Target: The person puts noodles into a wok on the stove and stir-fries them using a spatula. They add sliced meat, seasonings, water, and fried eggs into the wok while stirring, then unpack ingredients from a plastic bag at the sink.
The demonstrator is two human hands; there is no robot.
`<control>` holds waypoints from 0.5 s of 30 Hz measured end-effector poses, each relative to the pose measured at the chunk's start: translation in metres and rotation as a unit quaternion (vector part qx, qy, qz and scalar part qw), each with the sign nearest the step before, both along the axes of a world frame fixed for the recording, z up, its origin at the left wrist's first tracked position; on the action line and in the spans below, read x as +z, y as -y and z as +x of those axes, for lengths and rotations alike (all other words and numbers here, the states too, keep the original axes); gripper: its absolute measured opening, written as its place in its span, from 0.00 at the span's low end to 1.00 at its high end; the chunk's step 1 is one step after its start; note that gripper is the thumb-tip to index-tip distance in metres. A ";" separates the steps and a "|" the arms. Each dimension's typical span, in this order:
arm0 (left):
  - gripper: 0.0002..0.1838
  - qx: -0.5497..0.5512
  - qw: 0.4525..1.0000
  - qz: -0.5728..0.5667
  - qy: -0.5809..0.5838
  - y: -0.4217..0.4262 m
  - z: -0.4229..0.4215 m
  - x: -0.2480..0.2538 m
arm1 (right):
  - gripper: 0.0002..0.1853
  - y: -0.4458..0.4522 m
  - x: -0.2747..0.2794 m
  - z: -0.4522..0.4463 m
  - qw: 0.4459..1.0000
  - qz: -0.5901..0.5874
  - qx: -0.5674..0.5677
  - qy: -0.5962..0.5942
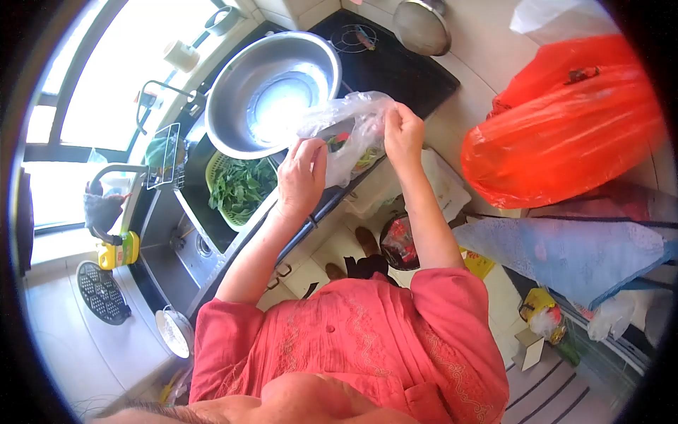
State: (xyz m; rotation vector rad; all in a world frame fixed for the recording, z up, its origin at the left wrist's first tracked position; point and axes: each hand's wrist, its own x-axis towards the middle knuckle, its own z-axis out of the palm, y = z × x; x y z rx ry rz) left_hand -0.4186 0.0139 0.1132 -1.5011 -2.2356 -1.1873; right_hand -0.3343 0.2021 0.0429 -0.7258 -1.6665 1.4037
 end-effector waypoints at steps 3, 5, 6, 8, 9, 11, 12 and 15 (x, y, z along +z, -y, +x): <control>0.04 0.003 0.981 0.034 0.189 0.010 0.003 -0.005 | 0.11 0.013 0.007 0.016 0.998 0.010 0.006 0.063; 0.04 0.014 0.965 0.019 0.263 0.014 0.004 0.000 | 0.13 0.021 0.012 0.027 0.992 -0.071 0.071 0.078; 0.05 0.012 0.942 0.051 0.331 0.013 0.003 0.000 | 0.13 0.027 0.015 0.030 0.992 -0.071 0.074 0.079; 0.08 -0.020 0.876 0.084 0.474 0.008 0.001 0.001 | 0.21 0.036 0.020 0.034 0.988 -0.028 0.065 0.138; 0.08 -0.023 0.876 0.084 0.475 0.005 0.000 0.000 | 0.21 0.039 0.019 0.032 0.988 -0.027 0.063 0.140; 0.05 -0.089 0.800 0.148 0.574 0.000 0.001 0.001 | 0.28 0.045 0.012 0.025 0.970 0.199 0.116 0.079; 0.05 -0.092 0.800 0.146 0.575 -0.001 0.002 0.004 | 0.28 0.046 0.003 0.023 0.970 0.199 0.112 0.079; 0.03 -0.138 0.843 0.128 0.503 0.005 0.007 0.009 | 0.27 0.046 -0.018 0.023 0.980 0.107 0.118 0.121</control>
